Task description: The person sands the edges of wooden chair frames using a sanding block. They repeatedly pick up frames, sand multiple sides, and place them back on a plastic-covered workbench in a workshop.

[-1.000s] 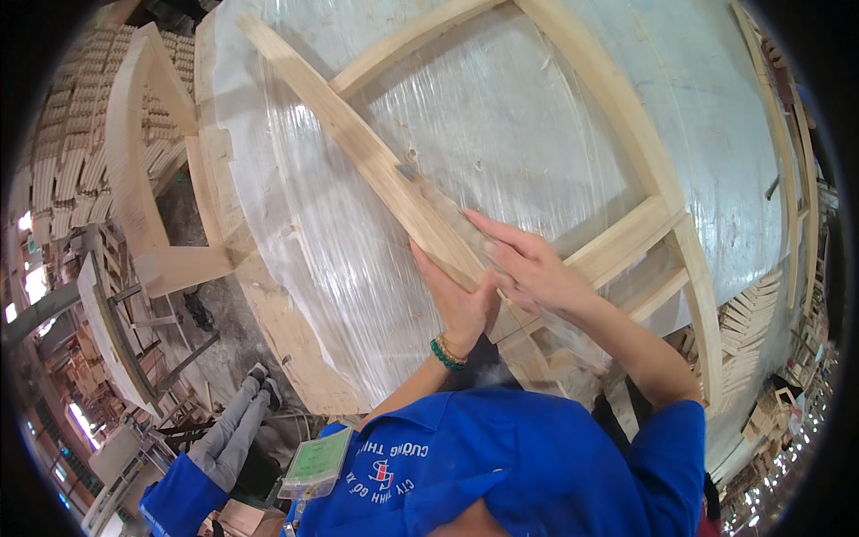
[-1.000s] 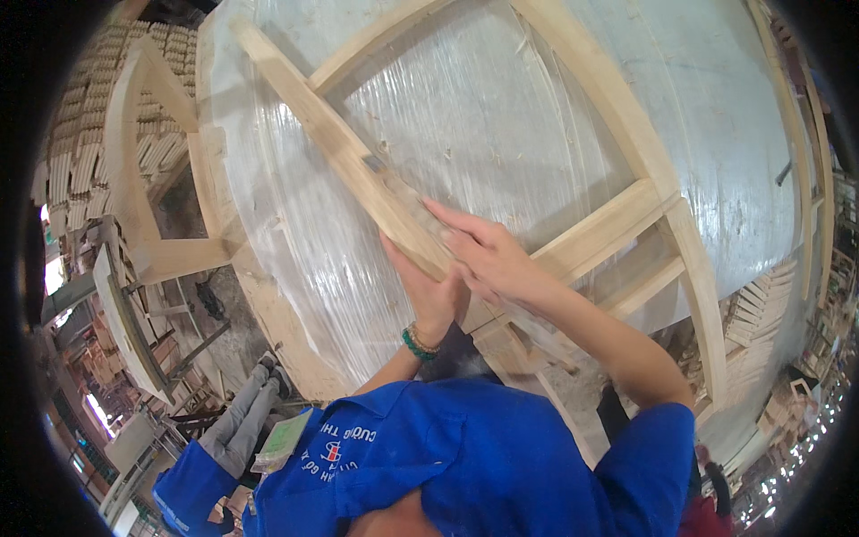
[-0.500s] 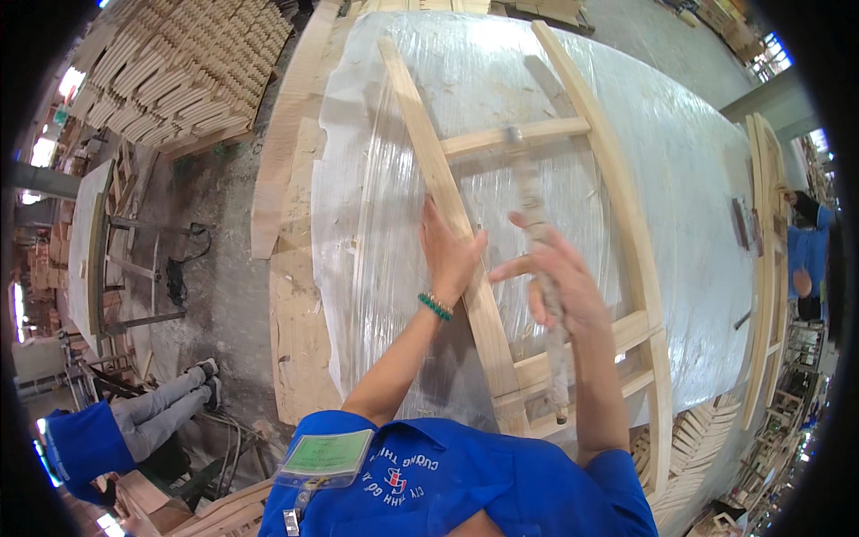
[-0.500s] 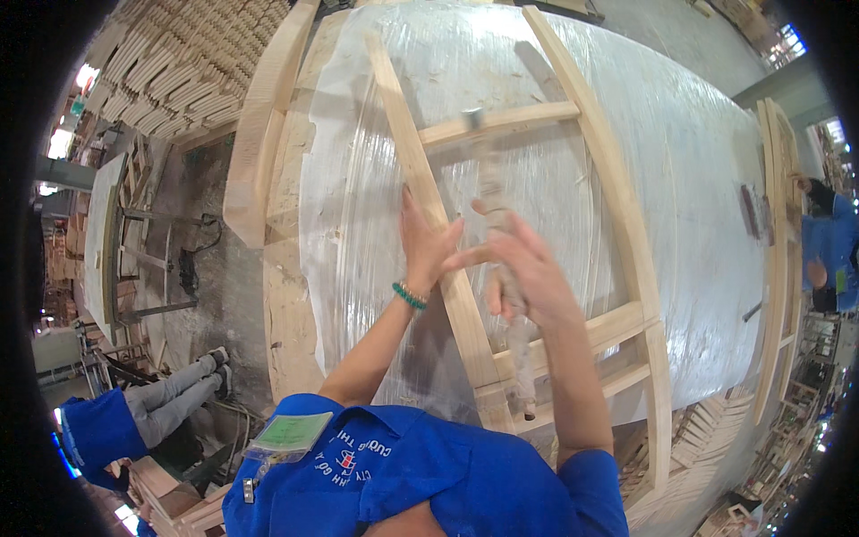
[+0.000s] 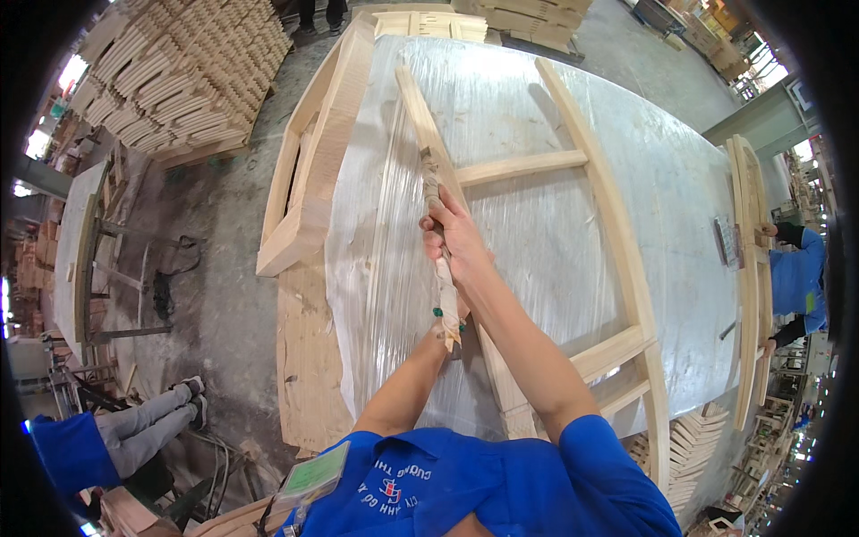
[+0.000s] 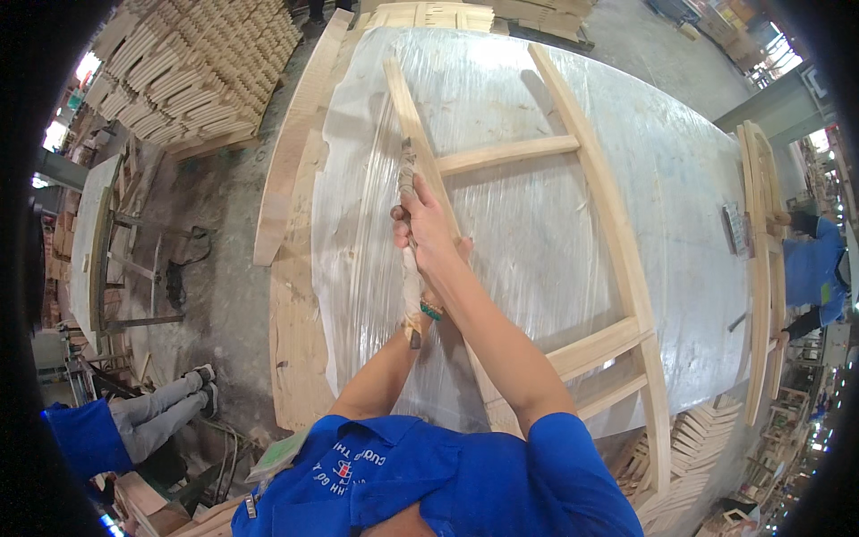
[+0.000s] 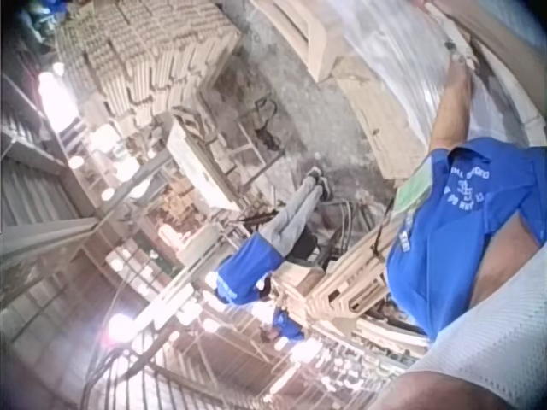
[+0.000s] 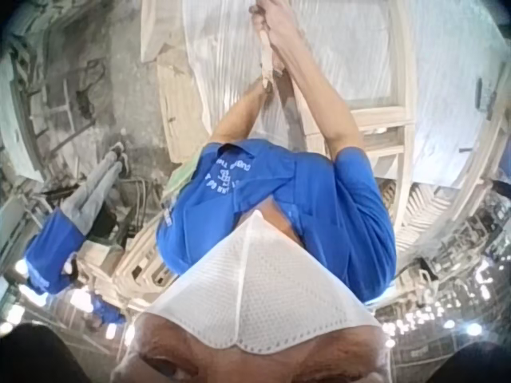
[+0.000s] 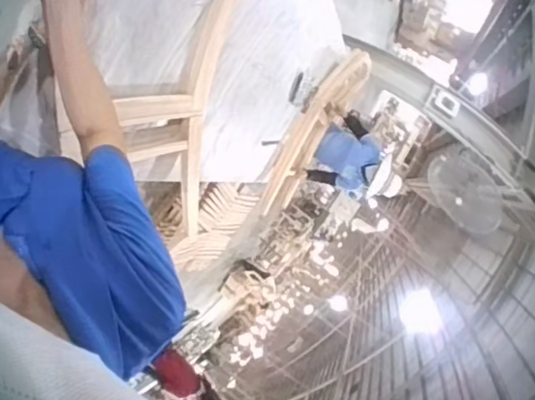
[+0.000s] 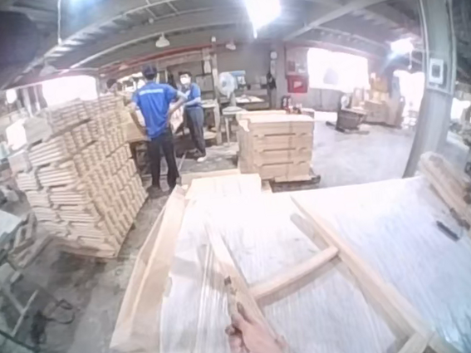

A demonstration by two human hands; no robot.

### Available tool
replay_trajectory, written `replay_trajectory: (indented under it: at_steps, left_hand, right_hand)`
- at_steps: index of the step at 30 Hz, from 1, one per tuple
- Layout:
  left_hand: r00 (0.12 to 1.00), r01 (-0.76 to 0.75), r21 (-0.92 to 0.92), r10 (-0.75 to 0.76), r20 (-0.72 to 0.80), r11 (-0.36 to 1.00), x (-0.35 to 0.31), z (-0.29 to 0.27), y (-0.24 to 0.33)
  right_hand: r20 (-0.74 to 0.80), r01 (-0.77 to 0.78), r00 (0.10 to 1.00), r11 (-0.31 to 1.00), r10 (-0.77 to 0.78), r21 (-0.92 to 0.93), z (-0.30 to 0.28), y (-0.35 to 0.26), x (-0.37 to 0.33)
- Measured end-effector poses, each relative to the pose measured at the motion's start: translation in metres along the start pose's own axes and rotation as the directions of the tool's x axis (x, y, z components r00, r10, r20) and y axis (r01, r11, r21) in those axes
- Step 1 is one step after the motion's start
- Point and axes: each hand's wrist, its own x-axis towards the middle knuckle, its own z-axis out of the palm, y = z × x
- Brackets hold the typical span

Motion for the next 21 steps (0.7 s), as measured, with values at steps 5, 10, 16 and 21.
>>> replay_trajectory:
  at_steps: [5,10,16,21]
  left_hand:
    - [0.991,0.096,-0.100,-0.086,0.099,0.990,-0.005,-0.011,-0.002]
    - [0.957,0.219,-0.150,-0.182,0.227,0.964,0.001,-0.012,0.001]
    - [0.951,-0.191,0.234,0.239,-0.195,0.953,-0.005,0.010,0.008]
    - [0.993,-0.062,0.164,0.076,-0.084,0.984,0.000,0.001,-0.012]
  right_hand:
    - [-0.047,0.011,0.999,1.000,-0.011,-0.013,0.017,0.001,0.008]
    - [-0.134,0.000,0.991,0.996,-0.012,-0.087,0.026,0.004,0.016]
    - [-0.052,0.000,0.999,0.996,0.004,0.084,0.000,0.001,0.027]
    - [-0.062,0.092,0.992,0.970,-0.108,-0.224,0.010,0.011,0.038]
